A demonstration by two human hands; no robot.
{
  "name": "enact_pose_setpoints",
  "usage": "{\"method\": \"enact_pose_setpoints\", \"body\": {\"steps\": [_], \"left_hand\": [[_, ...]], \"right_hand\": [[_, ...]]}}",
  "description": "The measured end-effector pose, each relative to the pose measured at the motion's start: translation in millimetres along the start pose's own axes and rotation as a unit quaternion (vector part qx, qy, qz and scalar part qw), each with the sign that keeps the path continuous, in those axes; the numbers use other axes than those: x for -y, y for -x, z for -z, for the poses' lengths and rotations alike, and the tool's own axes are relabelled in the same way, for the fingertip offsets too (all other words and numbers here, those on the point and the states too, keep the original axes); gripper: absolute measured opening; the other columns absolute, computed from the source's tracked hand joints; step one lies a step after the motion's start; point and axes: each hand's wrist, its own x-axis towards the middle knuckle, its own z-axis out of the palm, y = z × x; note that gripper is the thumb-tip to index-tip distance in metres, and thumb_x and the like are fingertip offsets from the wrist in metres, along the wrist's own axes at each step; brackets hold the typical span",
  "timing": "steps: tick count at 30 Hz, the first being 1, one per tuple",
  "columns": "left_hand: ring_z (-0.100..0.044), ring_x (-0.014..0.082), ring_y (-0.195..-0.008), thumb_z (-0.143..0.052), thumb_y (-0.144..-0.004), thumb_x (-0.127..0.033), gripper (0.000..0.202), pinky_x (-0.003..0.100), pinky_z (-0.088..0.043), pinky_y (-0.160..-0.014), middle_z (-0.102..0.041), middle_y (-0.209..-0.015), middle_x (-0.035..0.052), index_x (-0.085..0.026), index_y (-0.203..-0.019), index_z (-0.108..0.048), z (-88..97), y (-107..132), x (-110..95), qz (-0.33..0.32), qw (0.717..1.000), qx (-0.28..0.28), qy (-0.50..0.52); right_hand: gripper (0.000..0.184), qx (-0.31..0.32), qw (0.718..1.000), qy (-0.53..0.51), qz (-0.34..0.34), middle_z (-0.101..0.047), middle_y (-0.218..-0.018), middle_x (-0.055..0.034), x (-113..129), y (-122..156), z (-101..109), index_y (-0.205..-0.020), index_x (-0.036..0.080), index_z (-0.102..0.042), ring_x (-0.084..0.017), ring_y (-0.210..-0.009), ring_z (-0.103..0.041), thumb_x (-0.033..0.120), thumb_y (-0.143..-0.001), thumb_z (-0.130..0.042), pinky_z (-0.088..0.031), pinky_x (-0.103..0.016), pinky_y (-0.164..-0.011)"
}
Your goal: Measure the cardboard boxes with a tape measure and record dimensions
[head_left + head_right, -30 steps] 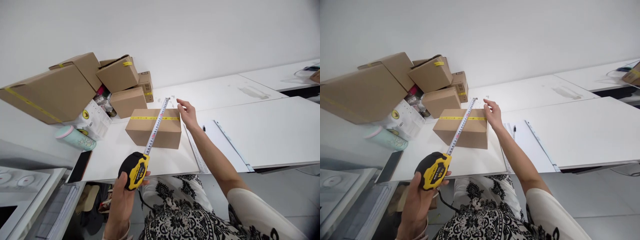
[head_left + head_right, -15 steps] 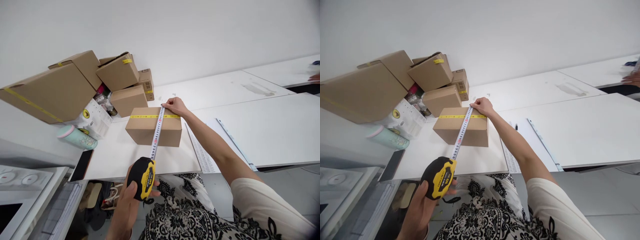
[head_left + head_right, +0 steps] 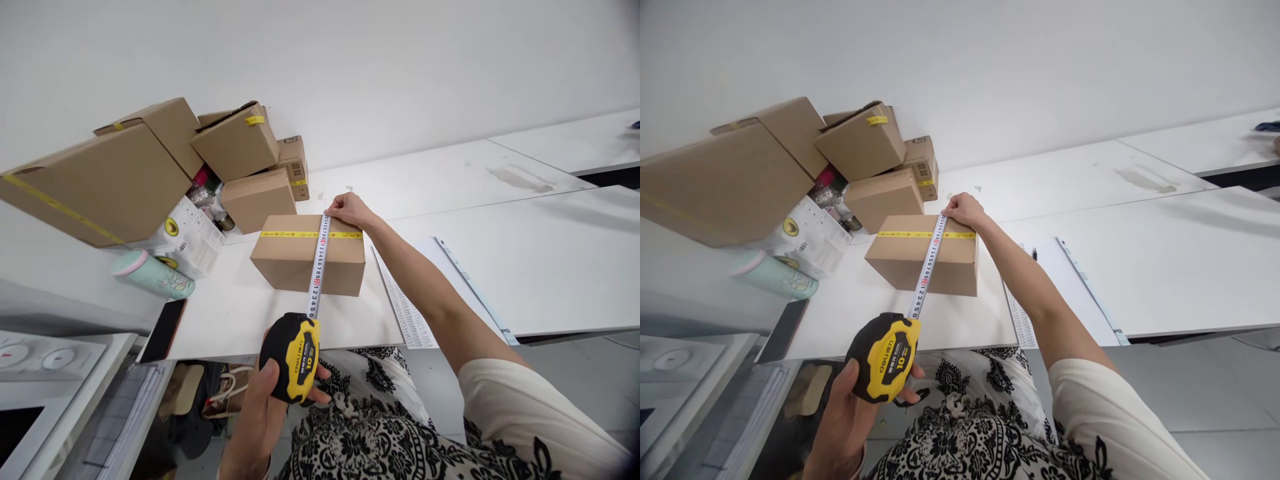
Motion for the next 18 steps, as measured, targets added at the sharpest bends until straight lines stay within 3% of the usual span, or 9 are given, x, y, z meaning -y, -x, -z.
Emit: {"method": "enact_pose_setpoints", "body": {"steps": [8,18], "left_hand": [[-0.071,0.0381,-0.090,-0.069,-0.081,-0.062,0.056,0.050,-0.065,-0.062,-0.072,-0.118,0.0092,-0.035,-0.130,-0.067,6.0,-1,9,-0.007,1.000,0.022,0.015],[-0.071,0.0378,-0.091,-0.064,-0.086,-0.061,0.059,0.049,-0.065,-0.062,-0.071,-0.113,0.0106,-0.035,-0.138,-0.058,10.2,-1,14,-0.017,0.999,0.032,0.014]], "right_hand": [[0.018,0.002,1.000,-0.013,-0.011,-0.071,-0.080,-0.0054,1,-1,1,-0.070,0.017,-0.066,-0.017,-0.077,-0.061,0.031,-0.077,-0.074,-0.048,-0.031,-0.072],[0.018,-0.003,0.999,-0.033,-0.007,-0.067,-0.074,-0.0039,-2,-1,-1,-0.068,0.016,-0.065,-0.016,-0.072,-0.058,0.029,-0.076,-0.075,-0.045,-0.029,-0.067]]}}
